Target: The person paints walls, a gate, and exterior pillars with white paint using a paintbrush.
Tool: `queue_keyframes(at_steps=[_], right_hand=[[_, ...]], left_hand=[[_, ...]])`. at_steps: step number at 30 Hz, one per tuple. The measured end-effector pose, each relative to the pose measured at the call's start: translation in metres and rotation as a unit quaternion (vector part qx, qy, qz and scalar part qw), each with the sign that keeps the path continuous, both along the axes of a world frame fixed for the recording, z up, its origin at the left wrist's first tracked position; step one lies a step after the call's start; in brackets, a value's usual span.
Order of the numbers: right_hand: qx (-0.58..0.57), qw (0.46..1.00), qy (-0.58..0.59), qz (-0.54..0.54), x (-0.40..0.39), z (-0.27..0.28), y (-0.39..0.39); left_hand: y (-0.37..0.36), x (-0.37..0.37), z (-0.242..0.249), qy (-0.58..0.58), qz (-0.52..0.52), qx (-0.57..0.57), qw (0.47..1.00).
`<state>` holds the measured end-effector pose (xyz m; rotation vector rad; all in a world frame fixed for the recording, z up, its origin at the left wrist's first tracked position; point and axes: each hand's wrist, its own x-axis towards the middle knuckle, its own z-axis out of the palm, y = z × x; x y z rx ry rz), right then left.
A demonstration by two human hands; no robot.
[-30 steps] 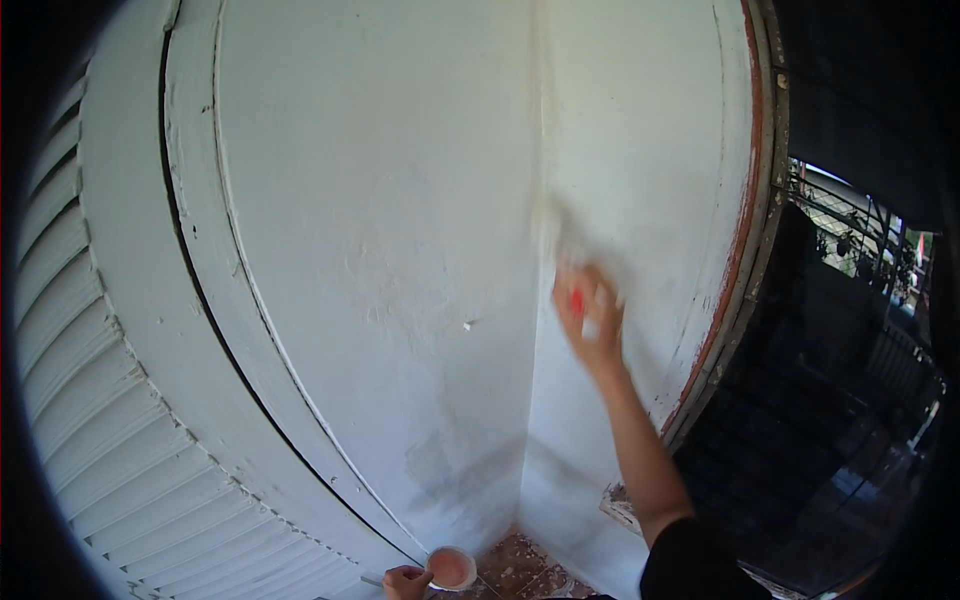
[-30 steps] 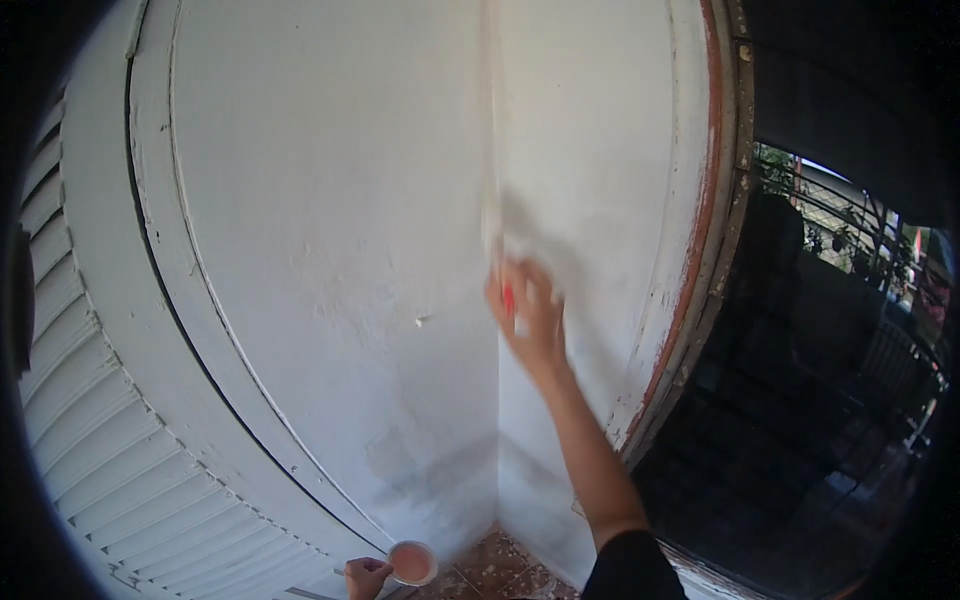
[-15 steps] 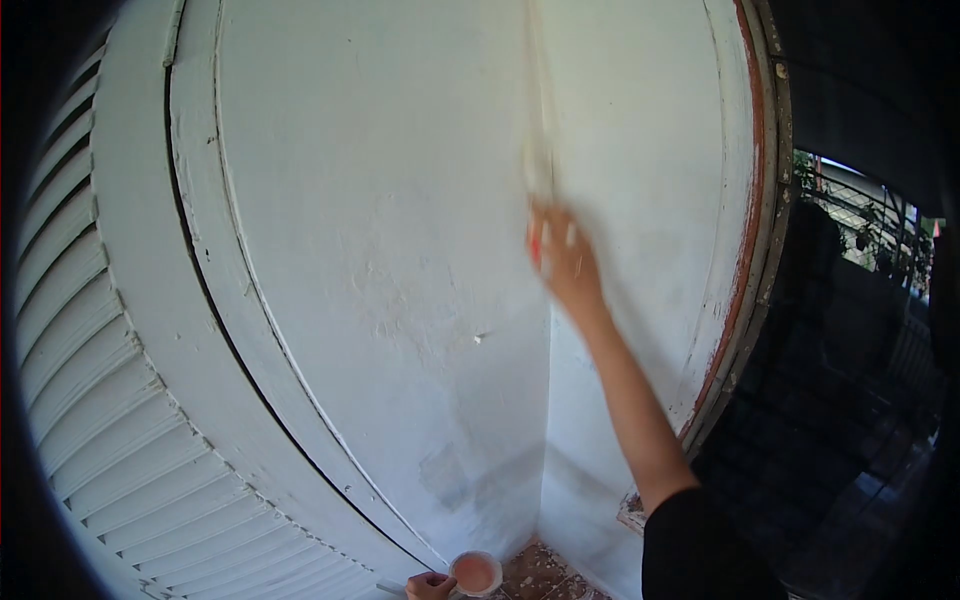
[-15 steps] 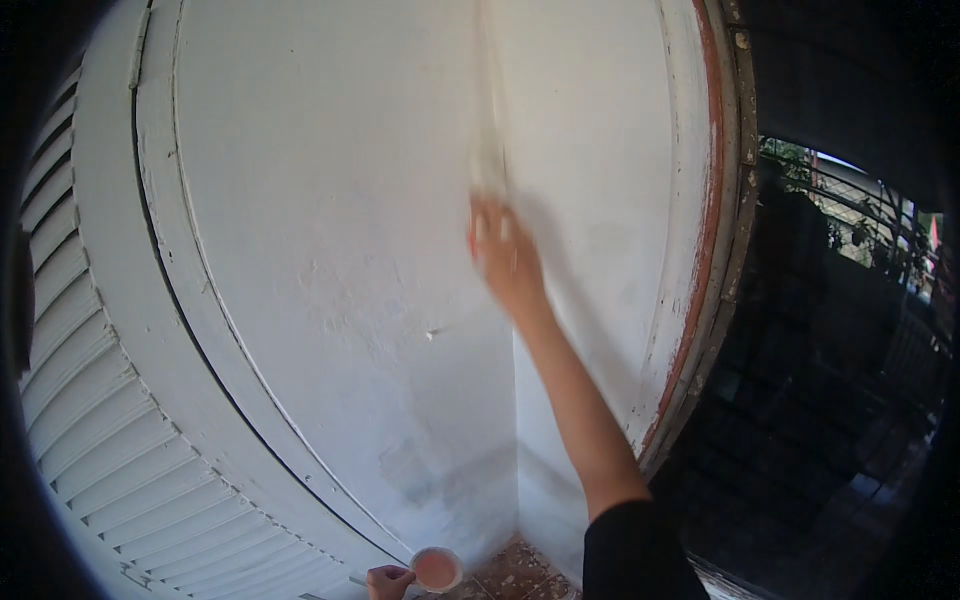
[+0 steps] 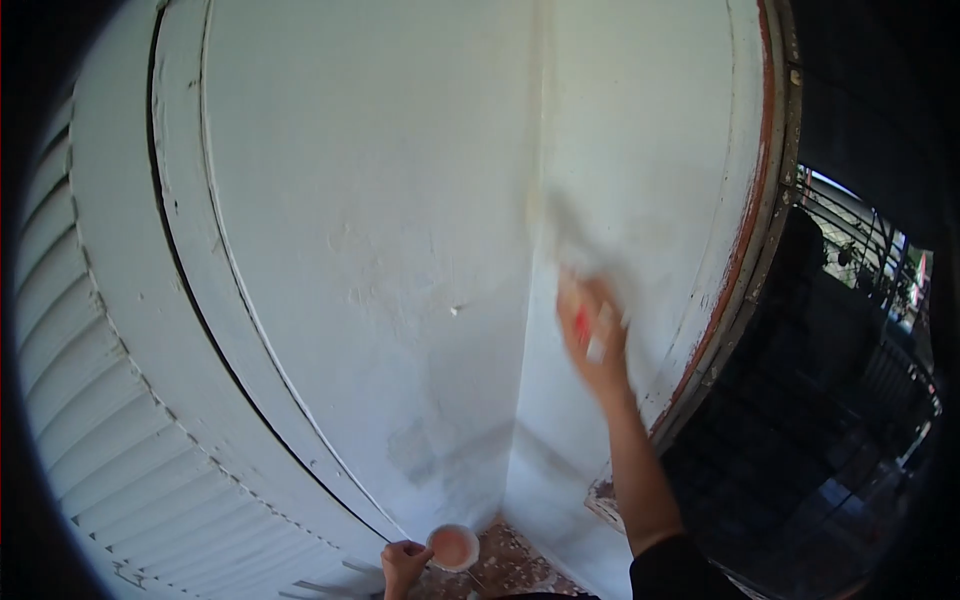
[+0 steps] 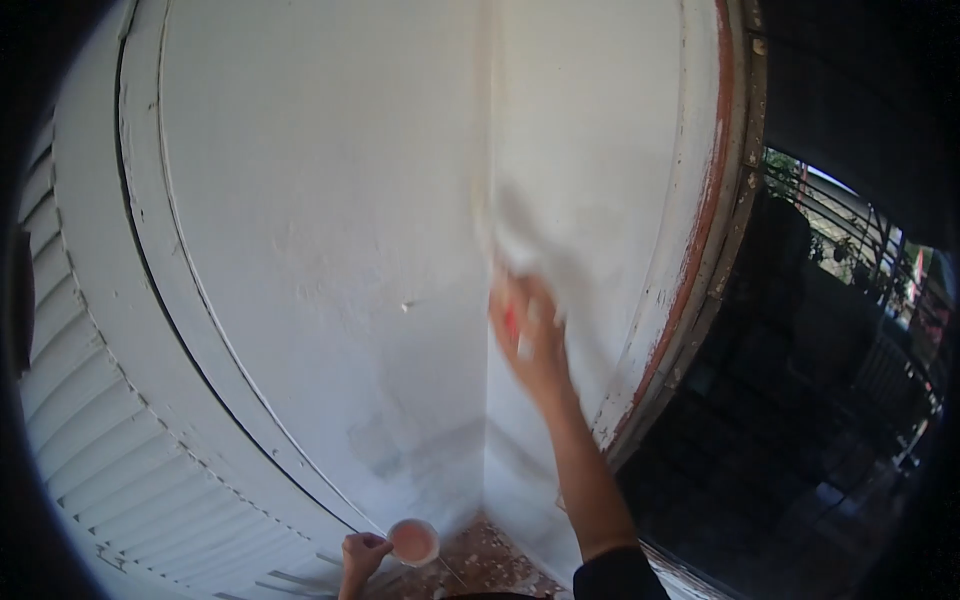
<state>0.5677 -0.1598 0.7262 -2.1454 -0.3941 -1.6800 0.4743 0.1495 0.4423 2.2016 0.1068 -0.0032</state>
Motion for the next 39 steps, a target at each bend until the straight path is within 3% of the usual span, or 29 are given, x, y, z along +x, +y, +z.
queue_keyframes(at_steps=[1, 4, 7, 9, 11, 13, 14, 15, 16, 18, 21, 24, 25, 28, 31, 33, 34, 36, 39], right_hand=[[-0.031, 0.991, -0.119, -0.058, 0.008, 0.038, 0.0], [-0.073, 0.966, -0.249, -0.016, 0.043, 0.16, -0.012], [-0.082, 0.968, -0.235, -0.011, 0.065, 0.208, -0.019], [-0.126, 0.966, -0.181, -0.138, 0.07, 0.209, -0.024], [-0.127, 0.961, -0.218, -0.116, 0.068, 0.154, -0.02], [-0.119, 0.958, -0.161, -0.206, 0.059, 0.074, -0.013], [-0.136, 0.963, -0.063, -0.226, 0.056, 0.029, -0.016], [-0.17, 0.951, -0.073, -0.248, 0.056, -0.019, -0.017], [-0.171, 0.958, -0.052, -0.222, 0.046, -0.056, -0.01], [-0.119, 0.975, 0.124, -0.14, 0.038, -0.128, -0.008], [-0.068, 0.979, 0.163, -0.1, 0.022, -0.171, 0.009], [-0.027, 0.977, 0.194, -0.082, 0.007, -0.148, 0.02], [0.042, 0.987, 0.143, -0.057, 0.003, -0.12, 0.027], [0.06, 0.996, 0.06, -0.03, -0.005, -0.018, 0.023], [-0.025, 0.993, -0.083, -0.082, 0.004, 0.087, 0.026], [-0.054, 0.984, -0.16, -0.056, 0.026, 0.129, 0.024], [-0.09, 0.967, -0.226, -0.071, 0.036, 0.137, 0.021], [-0.101, 0.975, -0.172, -0.101, 0.056, 0.111, 0.007], [-0.164, 0.946, -0.098, -0.263, 0.083, 0.005, -0.002]], left_hand=[[-0.006, -0.004, 0.015, 0.014, 0.0, -0.014, 1.0], [-0.01, -0.007, 0.014, -0.001, -0.005, -0.032, 0.999], [-0.011, -0.014, 0.018, 0.019, 0.02, -0.069, 0.997], [-0.007, -0.017, 0.013, 0.012, 0.023, -0.059, 0.998], [-0.003, -0.019, 0.005, 0.003, 0.03, -0.06, 0.998], [0.002, -0.021, 0.002, 0.008, 0.03, -0.063, 0.998], [0.005, -0.021, 0.001, 0.012, 0.033, -0.058, 0.998], [0.009, -0.021, -0.003, 0.019, 0.036, -0.054, 0.998], [0.012, -0.02, -0.007, 0.02, 0.033, -0.059, 0.998], [0.018, -0.021, -0.01, -0.008, 0.047, -0.051, 0.998], [0.022, -0.019, -0.008, -0.024, 0.056, -0.036, 0.998], [0.029, -0.023, 0.0, -0.002, 0.074, -0.041, 0.996], [0.03, -0.023, -0.003, -0.009, 0.076, -0.048, 0.996], [0.032, -0.026, -0.011, -0.005, 0.076, -0.049, 0.996], [0.031, -0.029, -0.006, 0.022, 0.073, -0.038, 0.996], [0.03, -0.031, -0.006, 0.002, 0.062, -0.057, 0.996], [0.028, -0.033, -0.002, 0.009, 0.062, -0.045, 0.997], [0.026, -0.034, 0.002, 0.046, 0.076, -0.082, 0.993], [0.026, -0.037, -0.002, 0.036, 0.074, -0.083, 0.993]])
